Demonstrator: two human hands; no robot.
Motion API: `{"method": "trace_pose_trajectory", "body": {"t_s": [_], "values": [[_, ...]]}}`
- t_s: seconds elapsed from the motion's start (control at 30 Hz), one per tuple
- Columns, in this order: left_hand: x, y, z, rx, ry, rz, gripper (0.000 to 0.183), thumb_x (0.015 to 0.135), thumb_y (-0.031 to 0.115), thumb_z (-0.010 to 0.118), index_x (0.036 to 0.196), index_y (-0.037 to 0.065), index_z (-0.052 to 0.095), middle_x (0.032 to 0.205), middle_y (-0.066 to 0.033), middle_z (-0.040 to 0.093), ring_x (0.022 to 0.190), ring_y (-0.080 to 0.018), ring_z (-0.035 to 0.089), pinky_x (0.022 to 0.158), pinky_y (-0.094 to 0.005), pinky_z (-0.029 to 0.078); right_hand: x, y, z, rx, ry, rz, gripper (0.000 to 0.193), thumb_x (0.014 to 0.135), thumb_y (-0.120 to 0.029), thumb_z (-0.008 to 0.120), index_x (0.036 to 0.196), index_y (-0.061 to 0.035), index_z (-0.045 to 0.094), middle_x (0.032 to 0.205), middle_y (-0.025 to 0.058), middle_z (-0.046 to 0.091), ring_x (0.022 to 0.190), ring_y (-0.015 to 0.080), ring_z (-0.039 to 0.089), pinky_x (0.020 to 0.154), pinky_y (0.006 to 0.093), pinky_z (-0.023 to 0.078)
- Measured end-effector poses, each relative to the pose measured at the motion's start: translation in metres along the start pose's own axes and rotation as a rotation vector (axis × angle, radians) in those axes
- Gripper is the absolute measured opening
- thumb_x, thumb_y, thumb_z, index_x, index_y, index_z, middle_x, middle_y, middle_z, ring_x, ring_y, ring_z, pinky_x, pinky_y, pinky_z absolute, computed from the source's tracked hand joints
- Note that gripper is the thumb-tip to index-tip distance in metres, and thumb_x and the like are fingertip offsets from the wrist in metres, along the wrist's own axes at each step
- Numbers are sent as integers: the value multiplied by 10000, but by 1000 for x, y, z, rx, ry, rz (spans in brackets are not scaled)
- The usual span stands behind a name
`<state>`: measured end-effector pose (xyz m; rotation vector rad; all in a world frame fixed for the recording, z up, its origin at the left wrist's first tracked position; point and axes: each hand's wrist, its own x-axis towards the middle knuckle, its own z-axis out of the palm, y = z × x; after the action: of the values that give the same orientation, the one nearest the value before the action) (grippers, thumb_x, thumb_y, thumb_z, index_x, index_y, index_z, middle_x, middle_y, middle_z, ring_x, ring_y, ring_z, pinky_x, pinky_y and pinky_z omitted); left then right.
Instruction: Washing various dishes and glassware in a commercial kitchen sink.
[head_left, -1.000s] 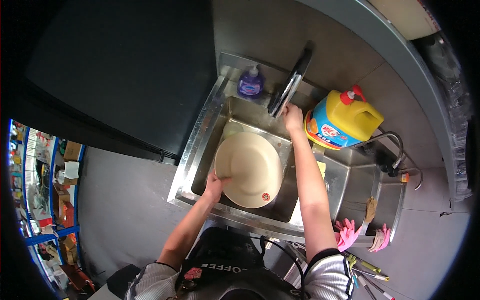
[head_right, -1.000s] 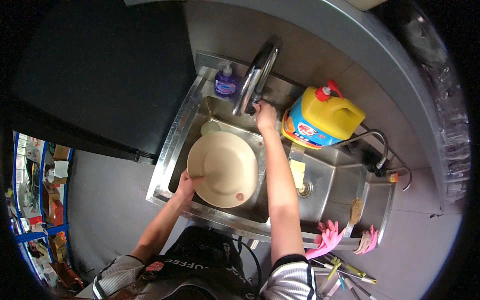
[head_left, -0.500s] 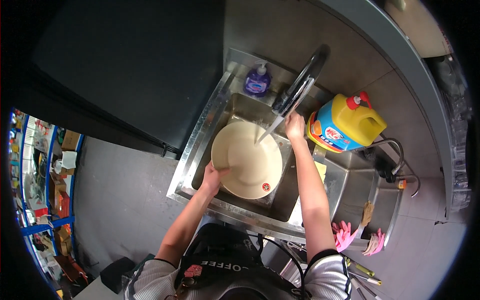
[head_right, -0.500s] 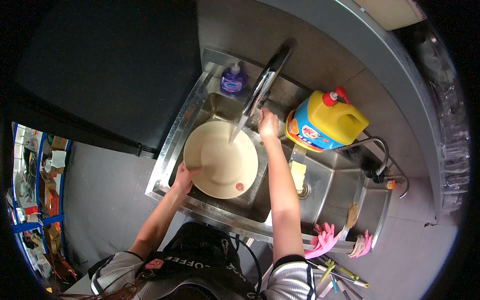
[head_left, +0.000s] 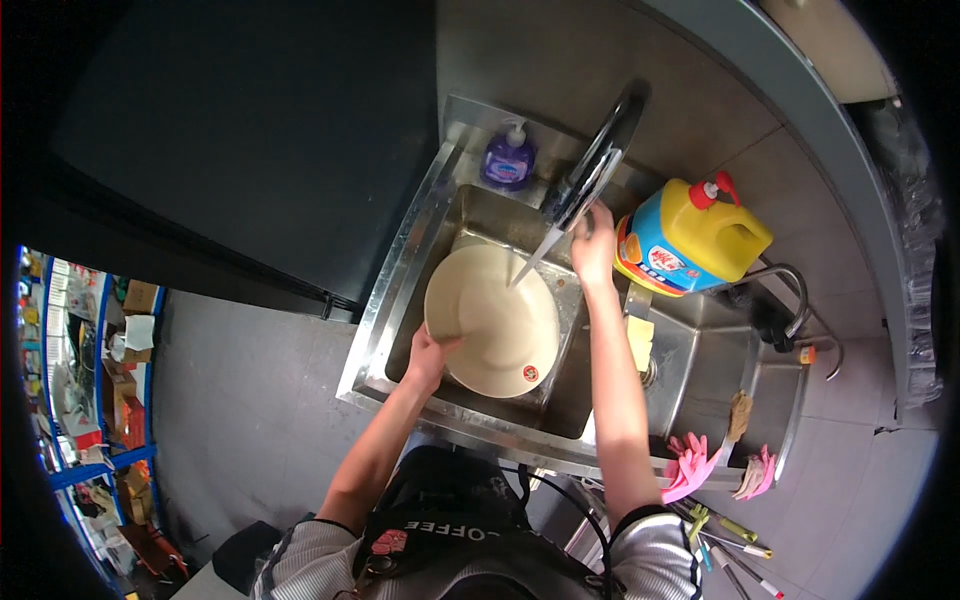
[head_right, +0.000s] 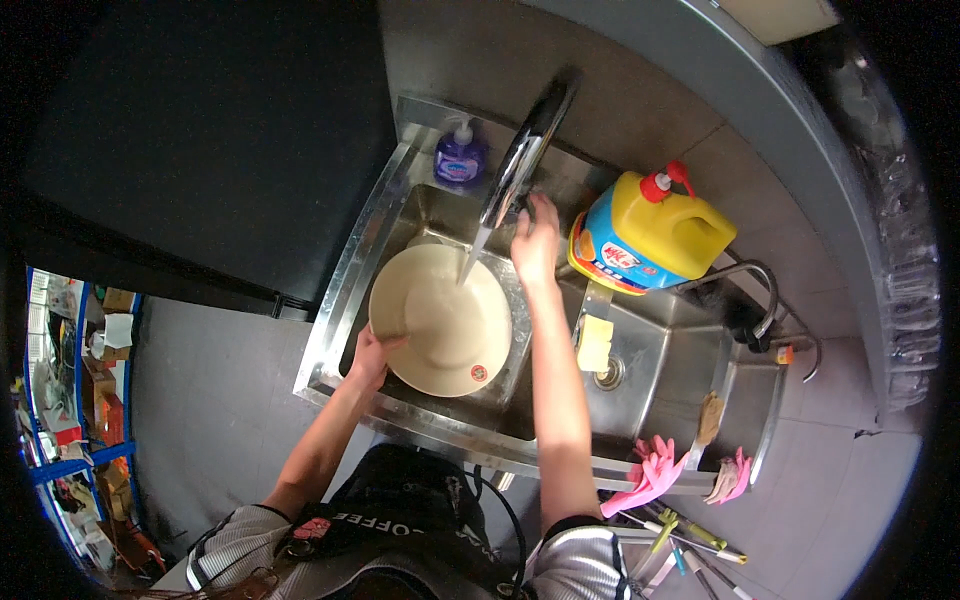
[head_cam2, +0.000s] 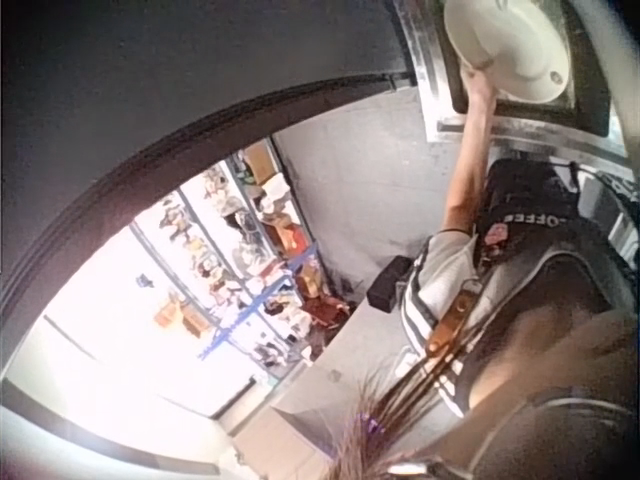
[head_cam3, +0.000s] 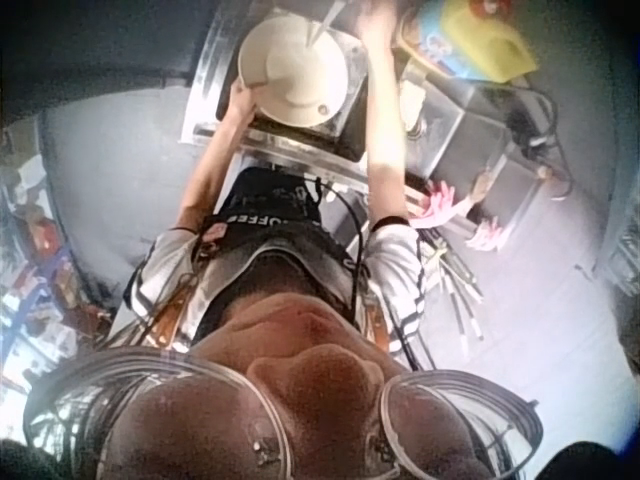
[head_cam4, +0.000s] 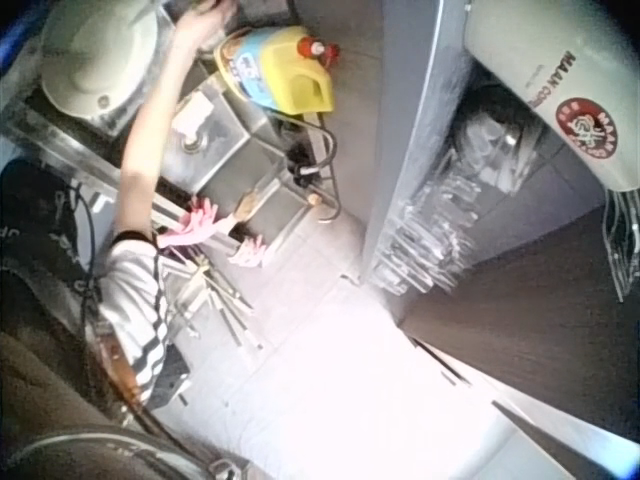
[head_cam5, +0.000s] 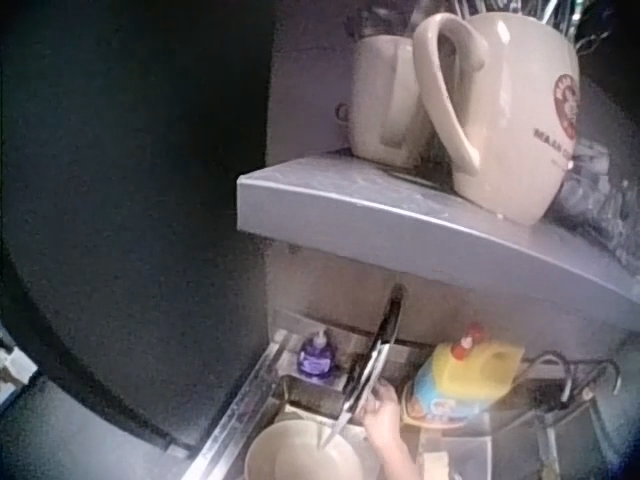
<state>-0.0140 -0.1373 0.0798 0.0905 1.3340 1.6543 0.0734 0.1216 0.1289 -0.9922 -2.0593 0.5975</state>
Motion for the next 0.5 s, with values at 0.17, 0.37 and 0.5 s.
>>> {"method": "trace_pose_trajectory", "body": {"t_s": [0.17, 0.37, 0.5], "values": [[0, -3, -7, 68, -3, 41, 450, 661, -110, 508, 1089, 7, 432, 1015, -73, 527, 937, -169, 501, 807, -286, 401, 5, -113, -34, 1586, -315, 447, 365, 890, -299, 314, 1004, 14, 464, 905, 135, 548, 869, 195, 498, 818, 308, 360], [1, -5, 4, 96, 0, 47, 430, 675, -103, 504, 1085, 7, 440, 976, -71, 547, 921, -168, 509, 794, -276, 405, -2, -73, -37, 1668, -441, 231, 446, 898, -328, 251, 999, 55, 457, 914, 168, 542, 864, 230, 514, 799, 358, 392], [3, -12, -1, 76, -15, 44, 416, 681, -97, 504, 1080, 4, 443, 970, -77, 551, 910, -165, 516, 786, -272, 409, -1, -88, -41, 1453, -342, 407, 355, 893, -262, 333, 1000, 46, 473, 924, 153, 541, 842, 227, 538, 803, 320, 401]]}}
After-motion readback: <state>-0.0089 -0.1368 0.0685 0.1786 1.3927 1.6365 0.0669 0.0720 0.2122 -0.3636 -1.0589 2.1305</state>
